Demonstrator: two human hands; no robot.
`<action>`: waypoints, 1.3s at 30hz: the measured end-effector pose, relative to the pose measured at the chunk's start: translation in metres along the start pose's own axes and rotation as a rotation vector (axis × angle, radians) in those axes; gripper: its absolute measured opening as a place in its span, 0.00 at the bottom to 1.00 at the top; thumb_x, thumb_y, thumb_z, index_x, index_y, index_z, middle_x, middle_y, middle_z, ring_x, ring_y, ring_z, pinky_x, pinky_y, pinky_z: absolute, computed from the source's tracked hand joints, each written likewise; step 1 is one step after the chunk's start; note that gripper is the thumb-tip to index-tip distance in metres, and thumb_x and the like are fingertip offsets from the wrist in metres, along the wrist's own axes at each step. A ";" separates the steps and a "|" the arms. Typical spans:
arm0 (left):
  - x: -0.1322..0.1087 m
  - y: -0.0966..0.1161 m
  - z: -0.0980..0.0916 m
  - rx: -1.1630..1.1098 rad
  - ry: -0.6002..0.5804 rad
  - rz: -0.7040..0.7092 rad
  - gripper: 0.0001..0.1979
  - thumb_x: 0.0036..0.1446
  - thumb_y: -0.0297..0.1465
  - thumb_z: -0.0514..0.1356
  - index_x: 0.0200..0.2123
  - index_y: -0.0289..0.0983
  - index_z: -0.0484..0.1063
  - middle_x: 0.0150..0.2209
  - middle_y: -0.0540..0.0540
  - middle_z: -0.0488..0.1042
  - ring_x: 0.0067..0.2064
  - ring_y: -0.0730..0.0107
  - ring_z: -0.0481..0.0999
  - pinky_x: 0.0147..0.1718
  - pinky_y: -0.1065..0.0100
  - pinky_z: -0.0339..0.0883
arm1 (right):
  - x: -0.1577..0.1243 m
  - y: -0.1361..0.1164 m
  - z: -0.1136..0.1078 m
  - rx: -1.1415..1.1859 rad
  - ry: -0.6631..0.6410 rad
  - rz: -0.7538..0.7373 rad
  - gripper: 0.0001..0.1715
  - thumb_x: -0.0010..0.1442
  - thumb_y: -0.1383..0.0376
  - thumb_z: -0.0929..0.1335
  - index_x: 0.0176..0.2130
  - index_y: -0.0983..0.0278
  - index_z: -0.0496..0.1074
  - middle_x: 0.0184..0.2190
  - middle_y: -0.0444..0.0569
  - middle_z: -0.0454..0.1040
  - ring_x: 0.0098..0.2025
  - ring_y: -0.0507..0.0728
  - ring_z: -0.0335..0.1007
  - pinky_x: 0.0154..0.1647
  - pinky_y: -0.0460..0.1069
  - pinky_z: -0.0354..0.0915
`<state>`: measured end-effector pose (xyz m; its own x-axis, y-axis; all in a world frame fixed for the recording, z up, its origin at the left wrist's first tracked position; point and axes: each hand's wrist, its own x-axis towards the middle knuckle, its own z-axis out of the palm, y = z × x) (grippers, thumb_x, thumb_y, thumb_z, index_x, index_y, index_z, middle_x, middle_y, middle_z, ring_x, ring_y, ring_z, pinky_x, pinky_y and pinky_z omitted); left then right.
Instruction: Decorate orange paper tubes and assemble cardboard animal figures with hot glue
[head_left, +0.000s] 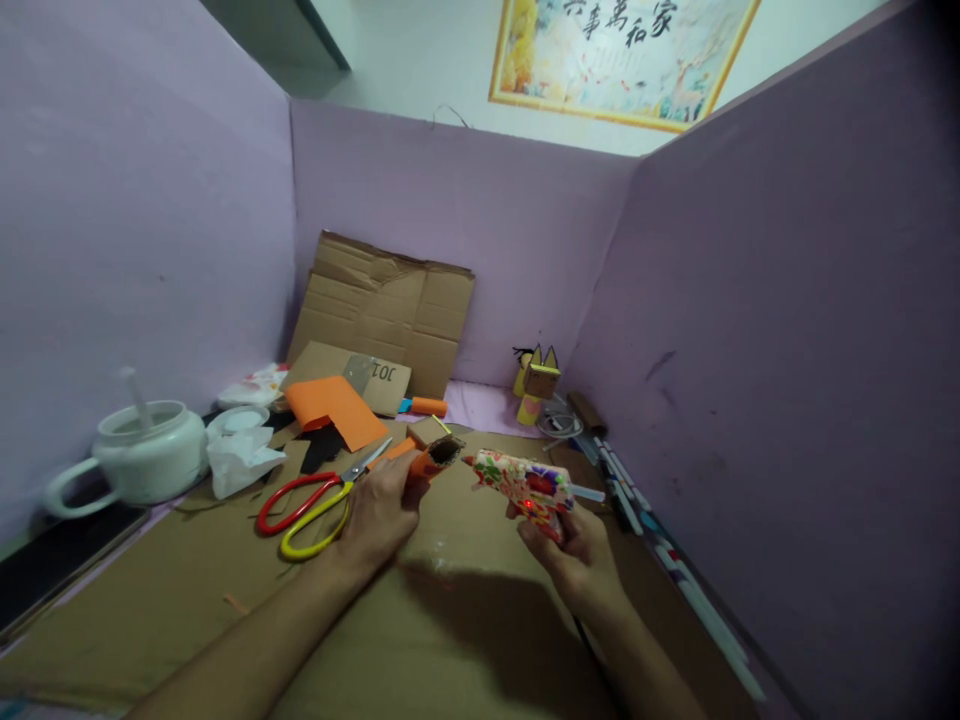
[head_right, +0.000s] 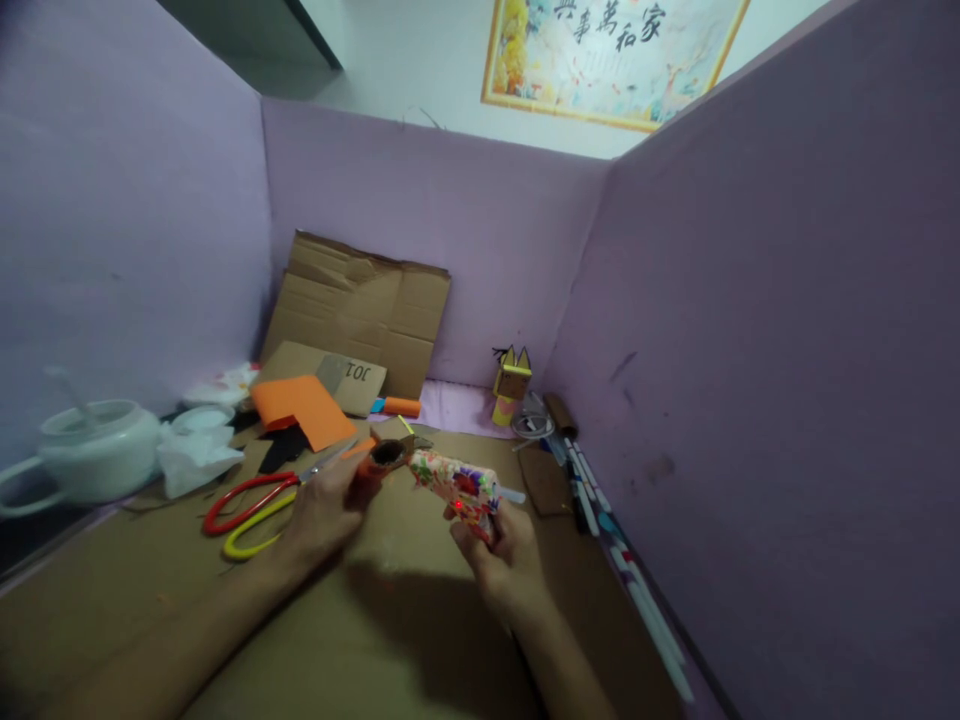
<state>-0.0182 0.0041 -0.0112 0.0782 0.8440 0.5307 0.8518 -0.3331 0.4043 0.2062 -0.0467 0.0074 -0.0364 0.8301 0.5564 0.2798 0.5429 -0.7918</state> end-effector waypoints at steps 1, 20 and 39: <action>0.000 0.000 0.000 0.001 0.005 0.005 0.14 0.56 0.30 0.56 0.45 0.38 0.73 0.37 0.42 0.78 0.40 0.53 0.77 0.33 0.61 0.68 | 0.000 0.000 0.000 -0.007 -0.006 0.005 0.11 0.53 0.60 0.68 0.30 0.65 0.74 0.21 0.46 0.69 0.21 0.52 0.60 0.19 0.45 0.56; 0.000 -0.005 0.005 0.001 0.120 0.141 0.16 0.61 0.35 0.52 0.46 0.35 0.72 0.42 0.39 0.79 0.43 0.51 0.77 0.37 0.57 0.70 | -0.005 0.005 0.006 -0.060 -0.069 0.043 0.09 0.53 0.62 0.67 0.28 0.66 0.74 0.21 0.46 0.68 0.22 0.52 0.61 0.22 0.45 0.58; -0.002 -0.005 0.003 -0.008 0.051 0.155 0.16 0.62 0.35 0.50 0.47 0.36 0.71 0.40 0.39 0.78 0.41 0.53 0.77 0.36 0.58 0.70 | 0.020 -0.006 -0.006 -0.076 -0.019 0.031 0.11 0.52 0.59 0.68 0.30 0.65 0.74 0.23 0.49 0.74 0.25 0.55 0.67 0.22 0.46 0.62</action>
<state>-0.0206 0.0057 -0.0165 0.1820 0.7595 0.6245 0.8276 -0.4613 0.3199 0.2092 -0.0344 0.0250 -0.0445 0.8492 0.5262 0.3535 0.5061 -0.7867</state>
